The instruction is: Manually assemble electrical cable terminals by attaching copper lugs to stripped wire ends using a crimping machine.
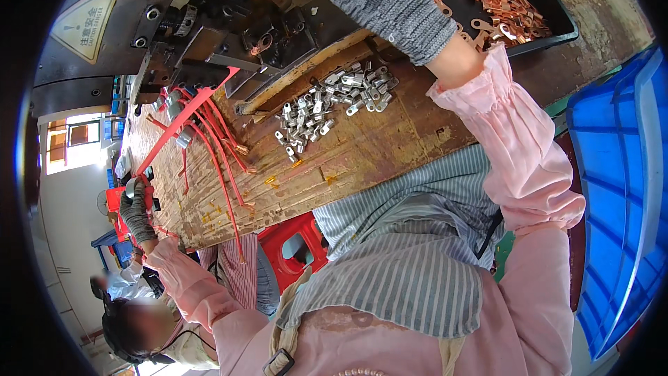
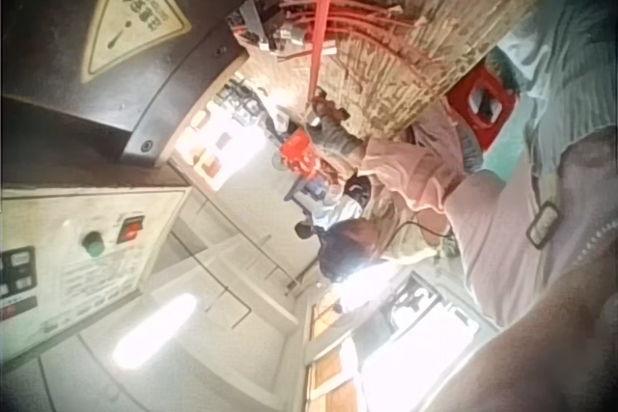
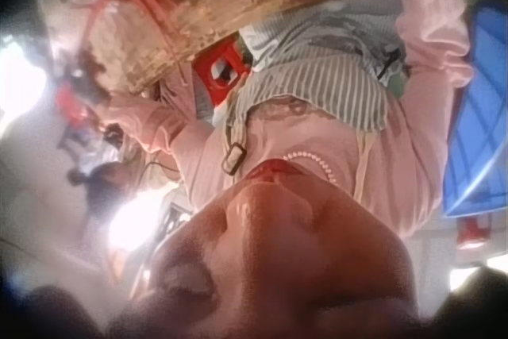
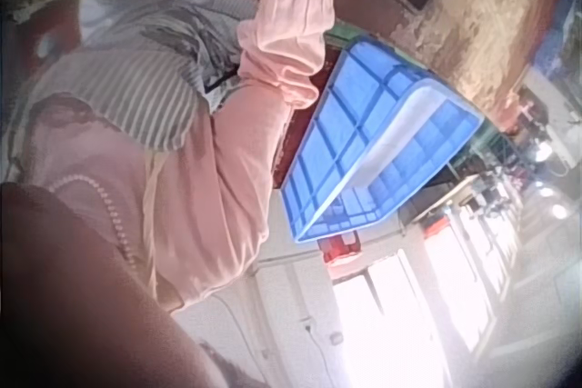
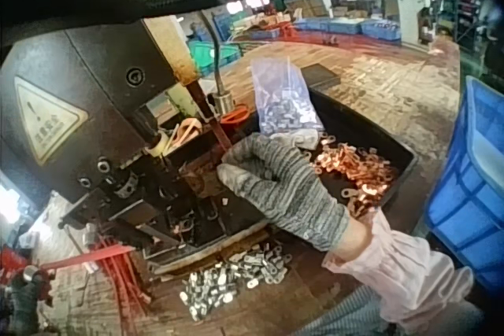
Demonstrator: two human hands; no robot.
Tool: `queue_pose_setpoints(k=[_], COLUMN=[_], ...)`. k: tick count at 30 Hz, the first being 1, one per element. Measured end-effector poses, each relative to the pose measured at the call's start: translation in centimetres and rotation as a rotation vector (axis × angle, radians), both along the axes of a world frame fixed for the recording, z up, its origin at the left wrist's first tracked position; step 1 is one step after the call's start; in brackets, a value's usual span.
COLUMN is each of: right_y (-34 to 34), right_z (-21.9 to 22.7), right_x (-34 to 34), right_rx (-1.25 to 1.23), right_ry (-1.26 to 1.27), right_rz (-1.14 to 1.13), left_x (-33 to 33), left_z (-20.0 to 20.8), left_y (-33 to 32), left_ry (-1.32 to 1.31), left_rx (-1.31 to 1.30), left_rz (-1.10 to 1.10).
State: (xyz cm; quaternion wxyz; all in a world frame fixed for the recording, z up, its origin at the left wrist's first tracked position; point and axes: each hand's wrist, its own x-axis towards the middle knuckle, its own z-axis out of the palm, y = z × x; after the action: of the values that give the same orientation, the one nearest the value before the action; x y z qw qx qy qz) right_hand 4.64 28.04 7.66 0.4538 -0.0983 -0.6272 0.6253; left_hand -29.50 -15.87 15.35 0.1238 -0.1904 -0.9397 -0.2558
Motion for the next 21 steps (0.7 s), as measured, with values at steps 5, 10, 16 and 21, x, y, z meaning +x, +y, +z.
queue_pose_setpoints(k=[5,10,16,21], right_y=[-0.1,-0.1,-0.3,-3.0], right_z=[-0.3,-1.0,-2.7,-3.4], right_x=[0.6,1.1,1.0,2.0], right_rx=[0.089,-0.004,0.166,0.226], right_ry=[-0.011,-0.087,-0.142,-0.206], right_rz=[-0.06,-0.003,-0.015,0.104], left_x=[-0.1,-0.7,0.1,1.9], left_z=[0.2,0.2,0.3,0.1], left_y=[-0.4,-0.8,-1.6,-1.1], left_ry=[0.019,-0.016,-0.211,-0.241], left_rx=[-0.029,0.004,0.261,0.281], left_rz=[0.013,-0.003,-0.235,-0.268])
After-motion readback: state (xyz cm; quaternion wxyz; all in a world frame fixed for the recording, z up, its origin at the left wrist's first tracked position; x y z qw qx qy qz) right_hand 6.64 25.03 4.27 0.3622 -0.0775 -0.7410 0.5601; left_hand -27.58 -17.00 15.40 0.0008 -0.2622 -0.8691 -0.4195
